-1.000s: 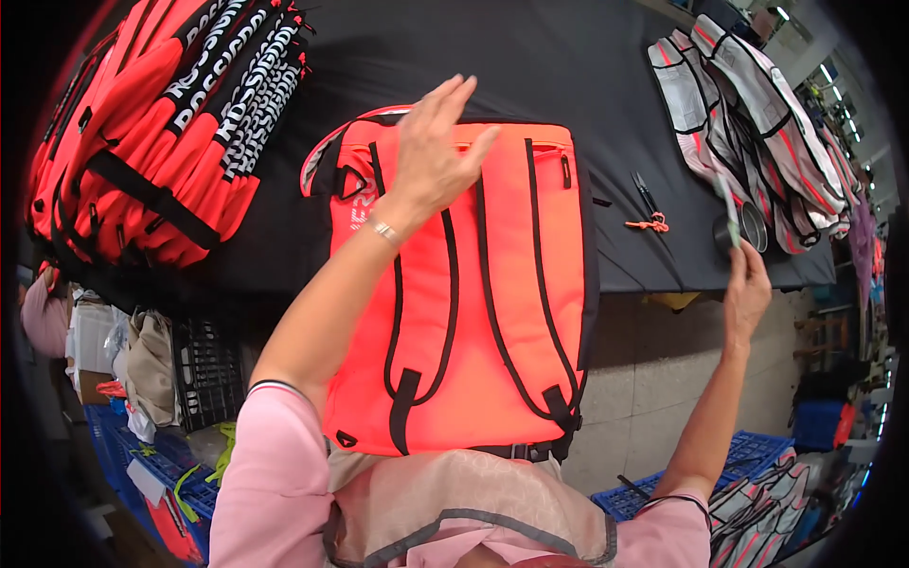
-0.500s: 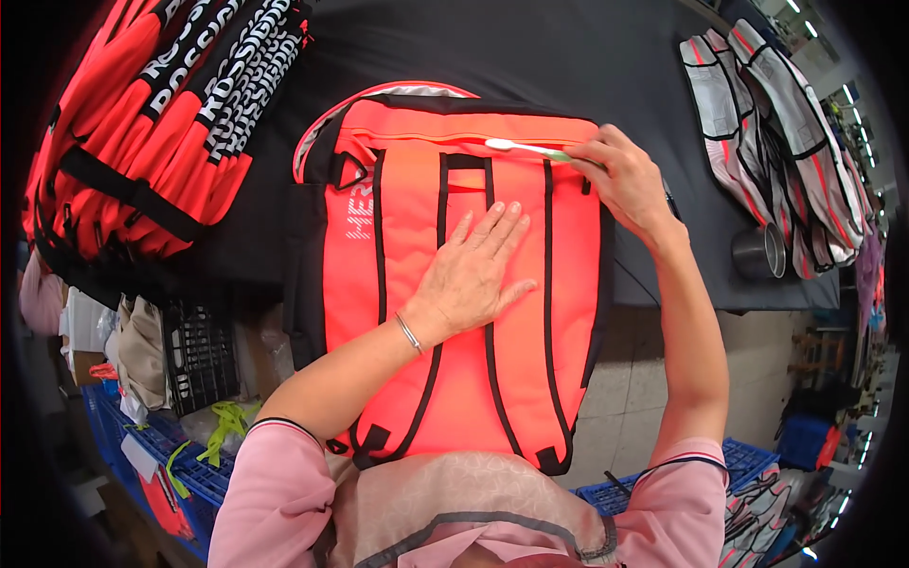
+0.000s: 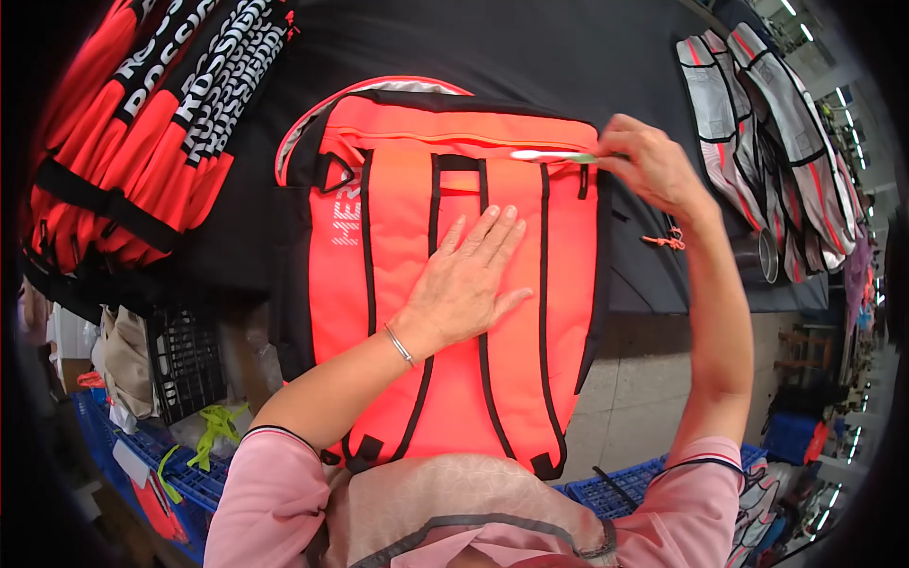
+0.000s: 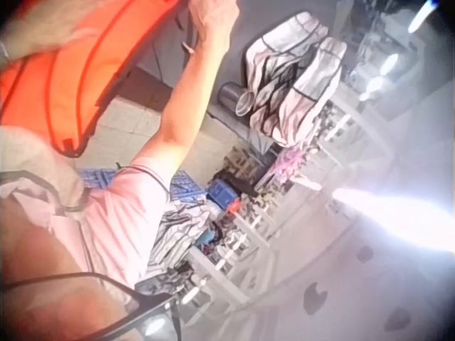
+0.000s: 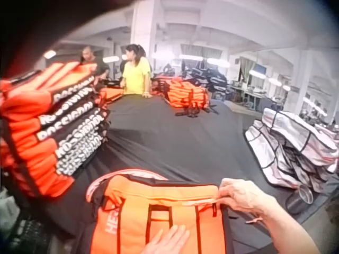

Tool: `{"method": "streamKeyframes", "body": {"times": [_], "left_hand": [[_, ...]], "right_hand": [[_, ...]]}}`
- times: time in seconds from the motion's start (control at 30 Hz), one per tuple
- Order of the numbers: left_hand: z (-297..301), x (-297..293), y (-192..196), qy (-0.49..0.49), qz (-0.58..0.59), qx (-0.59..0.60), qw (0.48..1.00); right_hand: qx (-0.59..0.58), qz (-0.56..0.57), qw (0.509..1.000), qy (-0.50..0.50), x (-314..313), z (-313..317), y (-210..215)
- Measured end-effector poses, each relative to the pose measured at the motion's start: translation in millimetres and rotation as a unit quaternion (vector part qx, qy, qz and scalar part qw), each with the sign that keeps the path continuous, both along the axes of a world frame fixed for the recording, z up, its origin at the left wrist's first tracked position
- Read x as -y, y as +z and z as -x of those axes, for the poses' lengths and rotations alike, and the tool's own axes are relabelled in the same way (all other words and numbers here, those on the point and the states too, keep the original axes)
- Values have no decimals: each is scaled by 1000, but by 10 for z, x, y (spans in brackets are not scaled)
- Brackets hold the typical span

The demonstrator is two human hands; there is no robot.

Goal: Inspecting and trimming loose threads on red and black backpacks using small scissors.

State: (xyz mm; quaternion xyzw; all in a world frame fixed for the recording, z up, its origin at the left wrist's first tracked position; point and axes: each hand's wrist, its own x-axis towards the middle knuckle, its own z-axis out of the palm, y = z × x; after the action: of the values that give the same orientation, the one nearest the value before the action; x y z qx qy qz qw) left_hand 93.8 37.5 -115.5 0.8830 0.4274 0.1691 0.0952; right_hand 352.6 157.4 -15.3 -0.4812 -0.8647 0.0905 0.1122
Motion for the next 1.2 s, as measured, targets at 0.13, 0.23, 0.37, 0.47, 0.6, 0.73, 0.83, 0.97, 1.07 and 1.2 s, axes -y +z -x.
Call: {"method": "streamKeyframes", "body": {"times": [0.13,0.23,0.37,0.47,0.6,0.73,0.83,0.97,1.07,1.2], "left_hand": [[41,-2,-11,1,7,-15,1000],[35,12,24,8,7,-19,1000],[10,1,-1,4,9,-14,1000],[7,0,30,2,7,7,1000],[22,5,16,5,1,15,1000],[27,22,29,1,10,34,999],[81,29,12,-30,22,71,997],[222,37,13,132,-242,57,959],[518,-112,194,244,-76,4,967],[728,198,10,161,1,51,986]], "right_hand": [[-6,21,1000,-15,-80,-104,-38],[8,49,998,-43,-38,-314,68],[-55,36,998,3,-100,-64,-130],[-35,33,999,5,-147,363,-229],[-40,37,997,47,-134,551,-304],[-72,89,993,-15,-46,498,-238],[-114,86,989,-29,-35,539,-219],[-133,79,987,-48,-89,489,-342],[-105,88,989,-46,-120,529,-255],[-53,71,996,-9,-245,637,-260]]}}
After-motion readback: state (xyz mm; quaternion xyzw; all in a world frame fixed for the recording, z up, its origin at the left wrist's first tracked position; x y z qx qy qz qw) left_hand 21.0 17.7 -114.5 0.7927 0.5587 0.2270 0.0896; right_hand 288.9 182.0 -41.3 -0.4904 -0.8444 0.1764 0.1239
